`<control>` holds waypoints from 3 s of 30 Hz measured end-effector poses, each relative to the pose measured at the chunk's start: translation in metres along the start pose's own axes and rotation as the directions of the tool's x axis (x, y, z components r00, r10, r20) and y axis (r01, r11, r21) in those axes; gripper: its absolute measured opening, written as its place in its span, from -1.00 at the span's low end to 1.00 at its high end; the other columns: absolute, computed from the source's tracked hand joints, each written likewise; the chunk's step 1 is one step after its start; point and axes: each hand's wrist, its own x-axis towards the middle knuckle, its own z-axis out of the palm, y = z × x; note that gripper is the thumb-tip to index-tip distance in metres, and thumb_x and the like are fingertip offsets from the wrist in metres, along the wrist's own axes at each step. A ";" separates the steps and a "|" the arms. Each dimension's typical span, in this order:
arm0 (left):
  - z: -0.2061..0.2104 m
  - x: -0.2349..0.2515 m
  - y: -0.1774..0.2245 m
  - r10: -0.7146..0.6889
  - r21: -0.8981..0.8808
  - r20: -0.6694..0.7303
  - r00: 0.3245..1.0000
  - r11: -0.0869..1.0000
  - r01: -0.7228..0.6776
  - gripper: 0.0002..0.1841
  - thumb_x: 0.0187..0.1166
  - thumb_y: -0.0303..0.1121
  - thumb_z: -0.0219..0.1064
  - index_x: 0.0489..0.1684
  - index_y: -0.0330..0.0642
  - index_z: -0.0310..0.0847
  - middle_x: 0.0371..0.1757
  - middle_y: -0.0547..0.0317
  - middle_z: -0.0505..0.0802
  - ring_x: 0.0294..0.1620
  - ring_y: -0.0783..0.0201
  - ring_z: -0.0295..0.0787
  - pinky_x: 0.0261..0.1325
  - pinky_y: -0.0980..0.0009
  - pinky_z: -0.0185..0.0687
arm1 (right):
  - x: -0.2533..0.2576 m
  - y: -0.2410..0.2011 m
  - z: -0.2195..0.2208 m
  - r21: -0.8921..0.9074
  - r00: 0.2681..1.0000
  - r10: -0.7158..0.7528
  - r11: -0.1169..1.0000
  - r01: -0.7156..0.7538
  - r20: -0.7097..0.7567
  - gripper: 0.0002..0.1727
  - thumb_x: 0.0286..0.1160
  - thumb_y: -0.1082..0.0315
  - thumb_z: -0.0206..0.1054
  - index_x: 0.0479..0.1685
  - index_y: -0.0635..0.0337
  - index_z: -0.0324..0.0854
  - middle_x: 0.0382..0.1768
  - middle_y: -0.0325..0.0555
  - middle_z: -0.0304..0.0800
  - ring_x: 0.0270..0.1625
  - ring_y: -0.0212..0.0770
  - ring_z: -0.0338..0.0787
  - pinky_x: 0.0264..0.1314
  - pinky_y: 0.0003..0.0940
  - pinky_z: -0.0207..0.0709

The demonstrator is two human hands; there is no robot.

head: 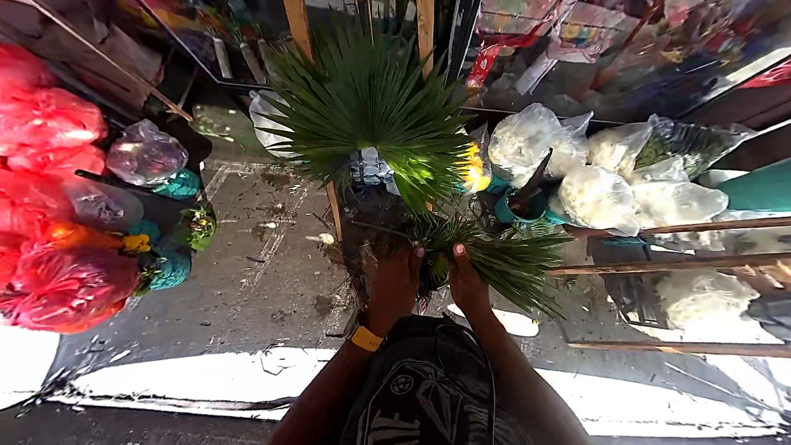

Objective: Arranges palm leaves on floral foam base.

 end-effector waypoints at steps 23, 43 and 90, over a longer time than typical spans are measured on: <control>-0.005 0.053 -0.064 -0.166 0.052 -0.394 0.904 0.978 0.202 -0.42 0.87 0.05 -0.09 0.22 -0.32 0.64 0.12 -0.32 0.78 0.24 -0.27 0.73 0.29 -0.28 0.57 | -0.010 -0.004 0.018 0.090 0.986 0.057 0.995 -0.043 -0.156 -0.71 0.68 0.41 0.26 0.26 0.37 0.50 0.10 0.05 0.75 0.15 -0.12 0.80 0.32 -0.11 0.71; 0.036 0.036 -0.043 0.233 0.169 -0.442 0.866 0.970 -0.174 -0.48 0.81 0.00 0.03 0.04 -0.30 0.75 -0.01 -0.21 0.81 0.12 -0.22 0.75 0.26 -0.20 0.59 | 0.008 -0.016 0.052 0.521 0.810 0.510 0.794 -0.314 -0.289 -0.74 0.83 0.21 0.11 0.25 0.15 0.47 -0.04 0.00 0.72 -0.11 -0.19 0.79 0.05 -0.32 0.75; -0.061 0.034 -0.106 -0.184 -0.686 -0.072 0.980 0.723 0.086 -0.85 0.59 -0.43 0.26 -0.09 -0.30 0.71 -0.54 0.20 0.74 -0.71 0.36 0.59 -0.63 0.39 0.59 | 0.011 0.043 0.122 -0.739 0.920 0.389 0.632 -0.233 0.043 -0.53 0.44 0.09 0.57 0.18 0.23 0.72 0.00 -0.13 0.91 0.10 -0.31 0.88 0.31 -0.27 0.76</control>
